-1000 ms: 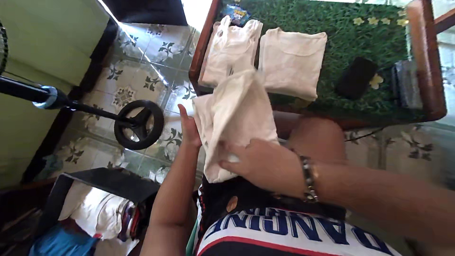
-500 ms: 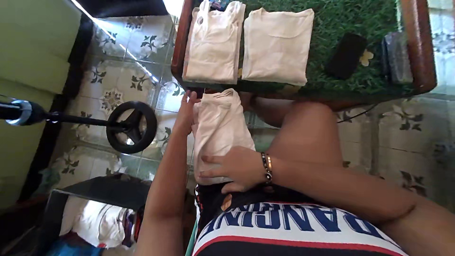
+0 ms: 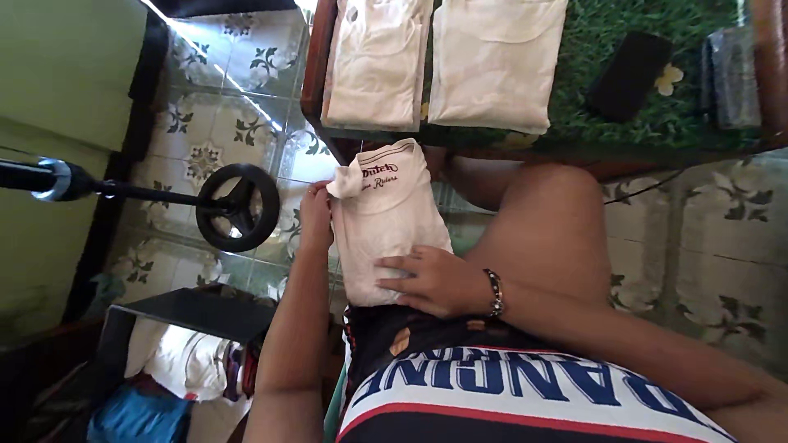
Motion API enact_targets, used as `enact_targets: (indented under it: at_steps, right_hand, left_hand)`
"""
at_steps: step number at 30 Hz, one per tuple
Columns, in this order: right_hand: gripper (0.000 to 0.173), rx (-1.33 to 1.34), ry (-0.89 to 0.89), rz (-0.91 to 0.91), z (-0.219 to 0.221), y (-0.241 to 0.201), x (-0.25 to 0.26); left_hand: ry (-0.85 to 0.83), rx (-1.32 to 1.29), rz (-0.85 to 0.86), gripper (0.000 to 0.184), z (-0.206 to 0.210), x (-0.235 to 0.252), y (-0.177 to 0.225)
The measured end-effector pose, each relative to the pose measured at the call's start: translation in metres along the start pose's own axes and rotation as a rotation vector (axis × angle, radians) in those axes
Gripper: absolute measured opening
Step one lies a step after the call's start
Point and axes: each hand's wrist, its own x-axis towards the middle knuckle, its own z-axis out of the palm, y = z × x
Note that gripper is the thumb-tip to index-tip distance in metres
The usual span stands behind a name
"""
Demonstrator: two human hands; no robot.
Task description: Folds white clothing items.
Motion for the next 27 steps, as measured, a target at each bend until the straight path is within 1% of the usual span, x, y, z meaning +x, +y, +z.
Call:
enact_targets:
  at_steps: [1,2,3,4,5,6,7,9,10,11,12,13,14,16,18,19,20,22,24,27]
  right_hand:
    - [0.041,0.02,0.014,0.023,-0.001,0.0,-0.002]
    - [0.041,0.046,0.036,0.059,-0.004,-0.001,-0.005]
    - [0.041,0.061,0.088,0.109,-0.006,-0.002,-0.009]
    - [0.041,0.051,0.168,0.18,-0.005,-0.002,-0.014]
    - [0.042,0.033,0.248,0.284,-0.005,-0.003,-0.019]
    - [0.045,0.015,0.315,0.41,-0.006,-0.004,-0.024]
    - [0.053,0.034,0.345,0.558,-0.009,-0.005,-0.028]
    - [0.081,0.218,0.31,0.884,-0.018,-0.006,-0.034]
    - [0.094,0.388,0.28,1.024,-0.024,-0.007,-0.037]
    - [0.1,0.596,0.278,1.127,-0.028,-0.007,-0.039]
    - [0.101,0.814,0.307,1.18,-0.028,-0.007,-0.042]
    - [0.099,1.003,0.338,1.182,-0.025,-0.007,-0.046]
    - [0.096,1.131,0.36,1.157,-0.022,-0.007,-0.05]
    - [0.095,1.217,0.386,1.102,-0.019,-0.007,-0.054]
    - [0.101,1.242,0.395,1.02,-0.021,-0.007,-0.053]
    - [0.106,1.25,0.382,0.979,-0.023,-0.007,-0.053]
    - [0.109,1.246,0.362,0.954,-0.025,-0.008,-0.053]
    - [0.107,1.249,0.305,0.944,-0.031,-0.01,-0.056]
    - [0.097,1.233,0.281,0.989,-0.034,-0.011,-0.059]
    - [0.08,1.228,0.321,1.055,-0.034,-0.011,-0.061]
  left_hand:
    - [0.008,-0.223,-0.154,0.034,-0.001,0.003,-0.004]
    - [-0.008,-0.381,-0.271,0.039,-0.002,0.007,-0.008]
    - [-0.069,-0.475,-0.348,0.055,-0.006,0.009,-0.014]
    - [-0.128,-0.519,-0.388,0.071,-0.011,0.01,-0.021]
    - [-0.195,-0.539,-0.392,0.08,-0.015,0.012,-0.026]
    - [-0.25,-0.55,-0.368,0.081,-0.019,0.012,-0.03]
    - [-0.267,-0.544,-0.328,0.07,-0.021,0.013,-0.033]
    - [-0.222,-0.501,-0.214,0.041,-0.022,0.019,-0.038]
    - [-0.177,-0.479,-0.15,0.04,-0.023,0.023,-0.041]
    - [-0.123,-0.454,-0.083,0.047,-0.022,0.027,-0.043]
    - [-0.073,-0.445,-0.023,0.054,-0.021,0.03,-0.042]
    - [-0.032,-0.451,0.032,0.057,-0.02,0.03,-0.041]
    - [-0.005,-0.463,0.081,0.057,-0.019,0.029,-0.04]
    - [-0.003,-0.467,0.158,0.06,-0.018,0.027,-0.038]
    - [-0.024,-0.423,0.17,0.066,-0.02,0.022,-0.035]
    - [-0.035,-0.361,0.126,0.068,-0.022,0.016,-0.032]
    - [-0.051,-0.268,0.044,0.069,-0.025,0.006,-0.027]
    - [-0.093,-0.072,-0.141,0.068,-0.032,-0.024,-0.021]
    - [-0.154,0.036,-0.268,0.061,-0.039,-0.055,-0.02]
    - [-0.302,0.139,-0.339,0.045,-0.046,-0.11,-0.017]
